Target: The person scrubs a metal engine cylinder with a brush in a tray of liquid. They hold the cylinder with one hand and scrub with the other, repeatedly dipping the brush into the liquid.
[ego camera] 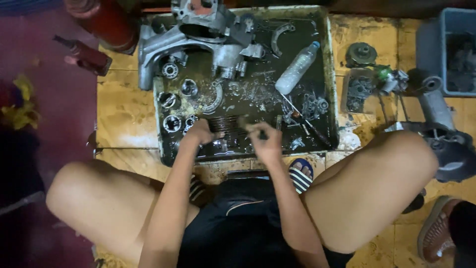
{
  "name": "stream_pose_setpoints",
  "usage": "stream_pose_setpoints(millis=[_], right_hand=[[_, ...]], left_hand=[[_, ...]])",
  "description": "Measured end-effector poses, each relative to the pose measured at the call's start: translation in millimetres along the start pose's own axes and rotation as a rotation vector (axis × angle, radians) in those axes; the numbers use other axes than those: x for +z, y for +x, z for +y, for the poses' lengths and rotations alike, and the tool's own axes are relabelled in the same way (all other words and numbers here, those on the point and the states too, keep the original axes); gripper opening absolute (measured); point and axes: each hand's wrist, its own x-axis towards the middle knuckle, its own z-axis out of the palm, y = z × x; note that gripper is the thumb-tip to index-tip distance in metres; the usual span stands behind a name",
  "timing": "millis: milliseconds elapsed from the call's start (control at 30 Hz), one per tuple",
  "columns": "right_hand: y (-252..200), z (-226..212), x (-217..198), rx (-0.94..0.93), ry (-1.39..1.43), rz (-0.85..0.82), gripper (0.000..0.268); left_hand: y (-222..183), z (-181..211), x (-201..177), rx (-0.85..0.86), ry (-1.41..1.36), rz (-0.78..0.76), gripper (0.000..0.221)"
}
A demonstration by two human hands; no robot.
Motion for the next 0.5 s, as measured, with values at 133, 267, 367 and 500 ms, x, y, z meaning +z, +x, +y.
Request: stream_pose_setpoints(millis=[133,267,367,500], right_hand=[[5.4,-29.9,-14.2,0.132,0.158,-0.131,0.018],[6.2,-4.3,-11.8,0.103,0.054,-0.038,0.017],[5.6,-14.5,-17.2,0.042,0.077,-0.08,0.019],[16.8,30.9,-28.7,0.132,-0.067,-0.065,0.011]], left_hand=[[-2.6,0.7,1.8,-0.022,-0.024,-0.012,0.061],[-2.5,-0.5,-0.5,0.001,-0.001,-0.012,0.07],[-3.4,5.4,-2.3,0.008,-0.021,-0.014,0.069],[-23.6,16.1,-12.9,-0.008,0.032,-0.026,0.058]])
